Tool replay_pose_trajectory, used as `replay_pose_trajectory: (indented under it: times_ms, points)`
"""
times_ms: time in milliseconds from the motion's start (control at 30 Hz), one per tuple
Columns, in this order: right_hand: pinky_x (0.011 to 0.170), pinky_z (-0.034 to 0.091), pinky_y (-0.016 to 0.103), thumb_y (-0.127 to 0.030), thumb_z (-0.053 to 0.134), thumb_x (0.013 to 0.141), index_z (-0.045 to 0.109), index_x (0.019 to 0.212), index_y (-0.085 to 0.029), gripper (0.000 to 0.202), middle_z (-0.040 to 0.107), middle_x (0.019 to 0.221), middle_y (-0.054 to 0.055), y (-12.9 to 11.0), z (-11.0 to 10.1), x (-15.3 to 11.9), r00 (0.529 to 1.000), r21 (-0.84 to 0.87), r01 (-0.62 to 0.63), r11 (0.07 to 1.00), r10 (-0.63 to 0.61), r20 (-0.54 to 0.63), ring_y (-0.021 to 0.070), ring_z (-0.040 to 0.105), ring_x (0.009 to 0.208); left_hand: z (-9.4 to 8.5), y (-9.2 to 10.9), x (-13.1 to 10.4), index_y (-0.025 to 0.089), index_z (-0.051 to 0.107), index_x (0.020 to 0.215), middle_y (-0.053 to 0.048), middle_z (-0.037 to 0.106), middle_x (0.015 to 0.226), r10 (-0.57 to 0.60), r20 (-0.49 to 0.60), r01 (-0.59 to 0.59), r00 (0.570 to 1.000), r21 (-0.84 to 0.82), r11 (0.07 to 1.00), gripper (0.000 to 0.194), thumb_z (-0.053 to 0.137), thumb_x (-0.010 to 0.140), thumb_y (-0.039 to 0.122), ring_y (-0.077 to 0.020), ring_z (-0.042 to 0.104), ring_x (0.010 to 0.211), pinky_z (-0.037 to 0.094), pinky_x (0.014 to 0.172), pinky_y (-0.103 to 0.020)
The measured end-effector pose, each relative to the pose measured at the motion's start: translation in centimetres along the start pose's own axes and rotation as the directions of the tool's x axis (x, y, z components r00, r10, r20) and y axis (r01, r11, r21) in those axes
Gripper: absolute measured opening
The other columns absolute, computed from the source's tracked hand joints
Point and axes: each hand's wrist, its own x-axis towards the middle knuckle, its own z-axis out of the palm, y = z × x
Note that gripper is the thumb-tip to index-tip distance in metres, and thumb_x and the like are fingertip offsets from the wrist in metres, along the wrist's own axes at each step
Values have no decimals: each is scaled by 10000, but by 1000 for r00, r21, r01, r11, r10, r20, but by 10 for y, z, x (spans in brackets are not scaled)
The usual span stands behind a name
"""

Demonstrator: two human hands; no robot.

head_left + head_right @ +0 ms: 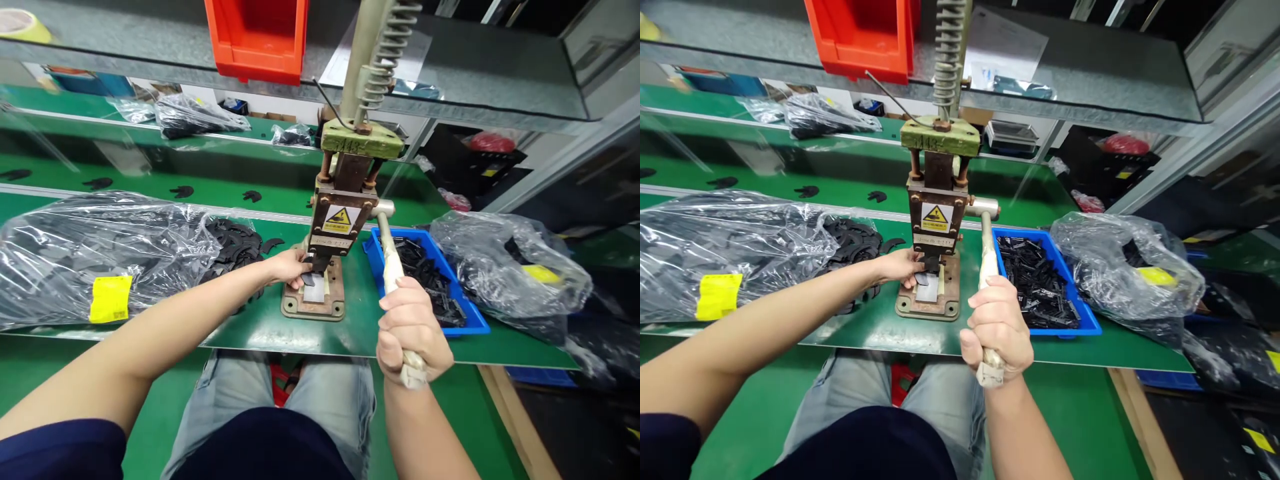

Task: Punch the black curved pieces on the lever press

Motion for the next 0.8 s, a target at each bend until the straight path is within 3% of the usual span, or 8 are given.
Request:
replay_pose_trajectory:
  times_ms: [100,167,267,333,400,567,700,800]
  points:
    - [956,574,609,-232,675,867,584,671,-233,216,623,658,-26,0,-2,0,1000,4,3,1000,-3,18,203,674,748,-14,3,-10,173,592,958,-73,742,806,66,59,-58,996,-126,990,270,775,900,362,-146,692,535,554,497,-237]
    - [962,574,603,-225,677,859,581,674,-234,209,622,659,-31,0,-2,1,1000,2,1,1000,-1,21,202,674,750,-41,5,-12,165,630,974,-115,773,988,134,68,-126,989,-107,986,261,766,888,370,-157,731,653,559,542,-238]
    - [945,575,606,-202,675,847,577,664,-230,210,620,657,-30,-1,0,2,1000,15,-2,1000,2,0,206,669,741,-96,5,-3,168,696,987,-88,784,985,292,-171,-242,941,262,934,215,716,894,361,-164,715,739,530,605,-239]
    - [934,573,603,-180,673,839,580,656,-228,212,619,652,-25,-1,2,2,1000,29,0,1000,0,-16,207,665,728,-127,2,7,178,735,963,-75,793,950,383,-249,-161,890,615,772,184,723,870,336,-196,719,831,546,736,-272]
    - [930,570,599,-162,669,830,578,648,-227,214,614,646,-23,0,3,3,1000,37,6,999,-5,-30,206,663,720,-145,-3,18,198,762,1040,-85,807,1044,385,-245,-35,890,804,593,245,743,848,348,-234,726,967,539,866,-294]
    - [925,570,596,-165,677,819,566,631,-214,224,609,639,-24,0,4,2,999,34,16,999,-15,-40,201,661,722,-135,-8,37,216,751,1194,-153,767,1268,282,-229,108,932,917,385,481,788,809,503,-317,681,1204,499,1026,-350]
    - [940,567,591,-159,673,822,570,632,-213,222,611,635,-27,0,4,2,999,28,14,999,-13,-42,197,661,721,-117,-3,42,187,761,1186,-187,777,1211,256,-210,105,944,923,370,484,833,775,433,-348,704,1156,513,982,-365]
    - [946,568,587,-172,681,827,571,635,-217,225,614,637,-29,0,4,3,999,25,10,1000,-9,-40,196,661,723,-109,0,39,202,780,1199,-158,788,1161,256,-149,43,955,926,376,392,758,857,392,-323,736,1073,525,930,-345]
